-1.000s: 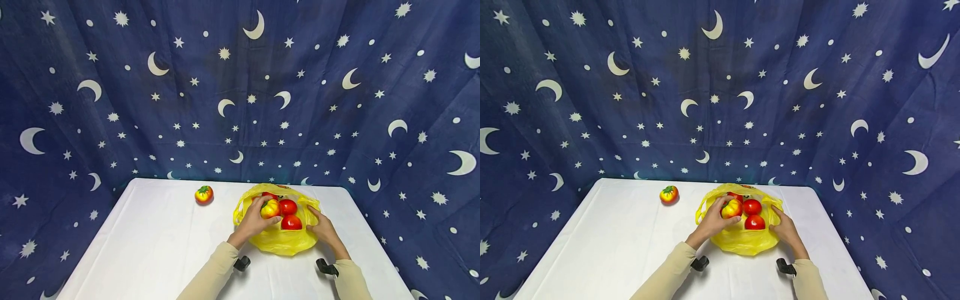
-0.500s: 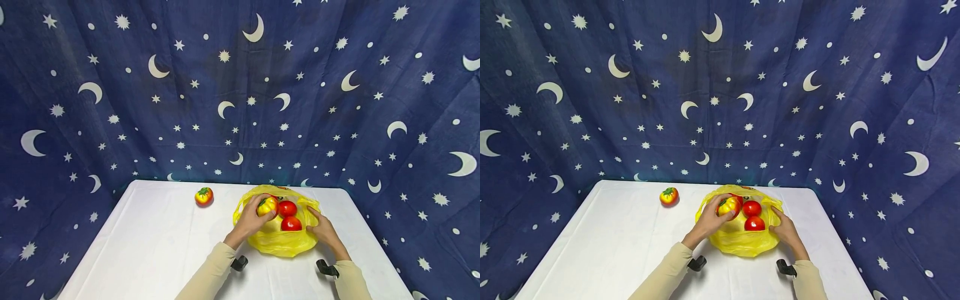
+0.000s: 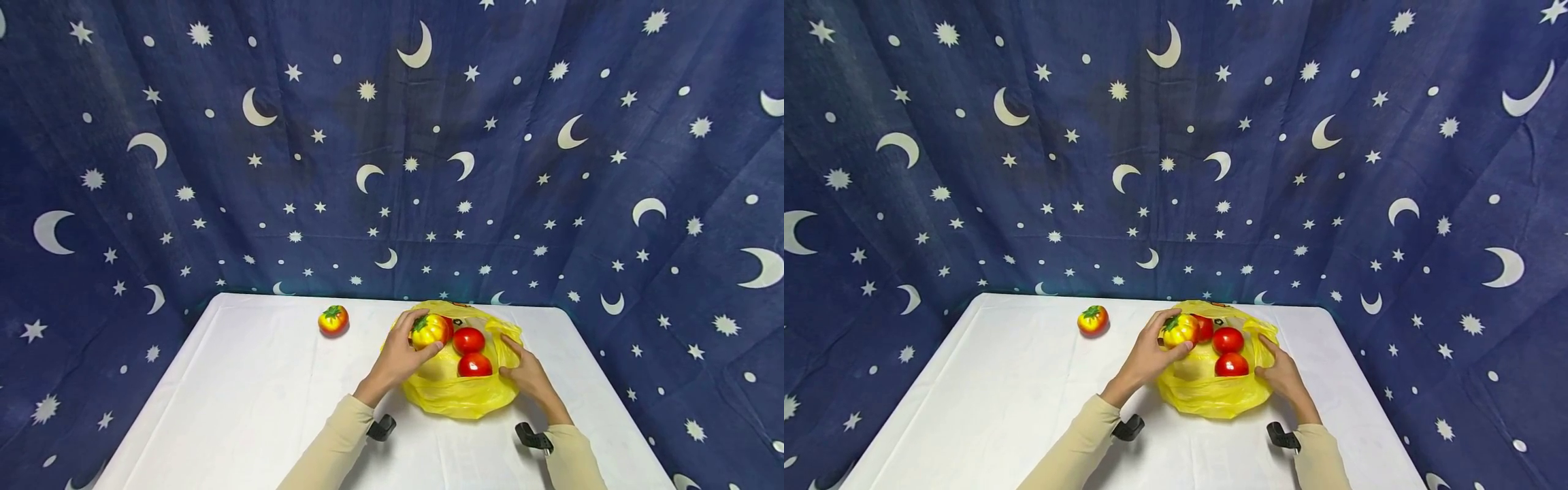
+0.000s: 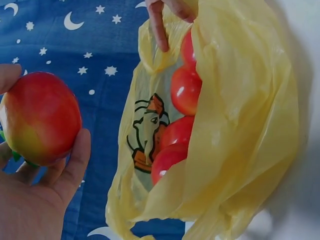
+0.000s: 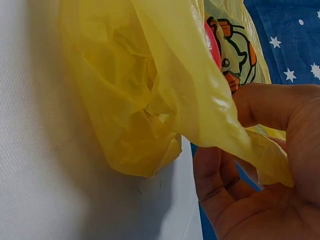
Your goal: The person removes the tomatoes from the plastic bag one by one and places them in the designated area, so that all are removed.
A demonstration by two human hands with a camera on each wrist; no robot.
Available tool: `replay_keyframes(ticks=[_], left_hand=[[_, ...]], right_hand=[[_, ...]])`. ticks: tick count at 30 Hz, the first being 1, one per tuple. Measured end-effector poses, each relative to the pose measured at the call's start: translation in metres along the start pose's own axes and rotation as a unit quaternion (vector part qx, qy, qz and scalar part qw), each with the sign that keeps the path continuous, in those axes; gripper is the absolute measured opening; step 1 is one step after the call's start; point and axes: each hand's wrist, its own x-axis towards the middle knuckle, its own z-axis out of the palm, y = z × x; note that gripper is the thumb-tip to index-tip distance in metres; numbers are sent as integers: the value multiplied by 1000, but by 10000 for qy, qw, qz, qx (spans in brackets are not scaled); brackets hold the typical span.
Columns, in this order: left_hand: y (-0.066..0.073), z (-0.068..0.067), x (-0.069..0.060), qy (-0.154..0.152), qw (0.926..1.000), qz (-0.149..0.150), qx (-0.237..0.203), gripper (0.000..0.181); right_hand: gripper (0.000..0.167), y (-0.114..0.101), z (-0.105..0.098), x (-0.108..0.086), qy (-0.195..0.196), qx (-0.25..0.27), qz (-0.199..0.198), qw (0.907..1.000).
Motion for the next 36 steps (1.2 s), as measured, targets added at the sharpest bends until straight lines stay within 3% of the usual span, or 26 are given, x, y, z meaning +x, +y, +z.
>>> replay_keyframes(ticks=[9, 20, 30, 36], left_hand=[[-4, -15, -1, -17, 9995, -302, 18, 71], [-9, -28, -4, 107, 9986, -501, 121, 66], [-13, -45, -9, 385, 9977, -395, 388, 69], [-19, -59, -10, 725, 9957, -227, 526, 68]], right_hand=[[82, -1, 1, 1, 1, 92, 90, 9999], [82, 1, 3, 2, -25, 71, 170, 9998], [82, 4, 3, 1, -10, 38, 38, 10000], [82, 3, 3, 2, -25, 138, 46, 9999]])
